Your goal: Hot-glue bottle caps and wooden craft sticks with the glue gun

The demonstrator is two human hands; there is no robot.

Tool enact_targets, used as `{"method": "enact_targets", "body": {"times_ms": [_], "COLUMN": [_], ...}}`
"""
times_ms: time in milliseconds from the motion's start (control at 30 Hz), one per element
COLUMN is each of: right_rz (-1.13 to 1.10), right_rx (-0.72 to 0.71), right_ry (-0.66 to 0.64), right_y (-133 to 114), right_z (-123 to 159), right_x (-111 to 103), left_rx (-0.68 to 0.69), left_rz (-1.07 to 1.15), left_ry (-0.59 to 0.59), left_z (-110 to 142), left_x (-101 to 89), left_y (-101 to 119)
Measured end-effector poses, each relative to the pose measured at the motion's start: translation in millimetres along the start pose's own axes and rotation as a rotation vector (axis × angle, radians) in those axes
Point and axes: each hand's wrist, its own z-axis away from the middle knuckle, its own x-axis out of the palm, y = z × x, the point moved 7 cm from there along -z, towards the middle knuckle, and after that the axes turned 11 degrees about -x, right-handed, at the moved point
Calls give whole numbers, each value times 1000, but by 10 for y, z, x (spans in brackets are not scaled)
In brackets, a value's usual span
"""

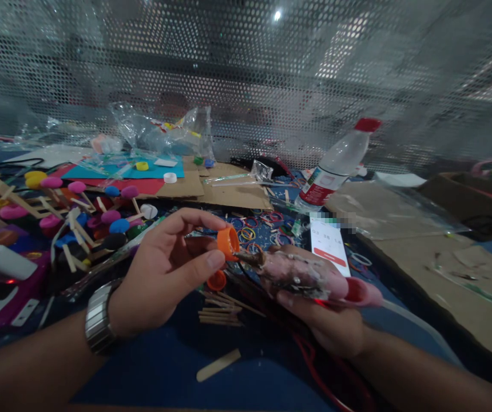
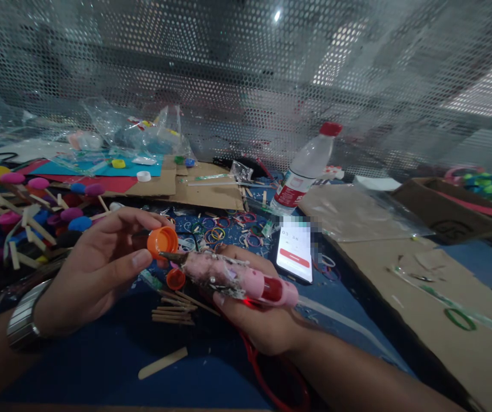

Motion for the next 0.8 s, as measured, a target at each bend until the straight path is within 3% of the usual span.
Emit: {"method": "enact_targets", "body": {"times_ms": [800], "right_rz": [-20], "right_rx": [-33], "right_ry": [-3], "right_y": [-54], "right_z": [-15], "right_x": [22], "left_rx": [-2], "left_rz": [37], "left_ry": [-18], "left_z": [-13], "left_x": [2], "left_y": [-4]}}
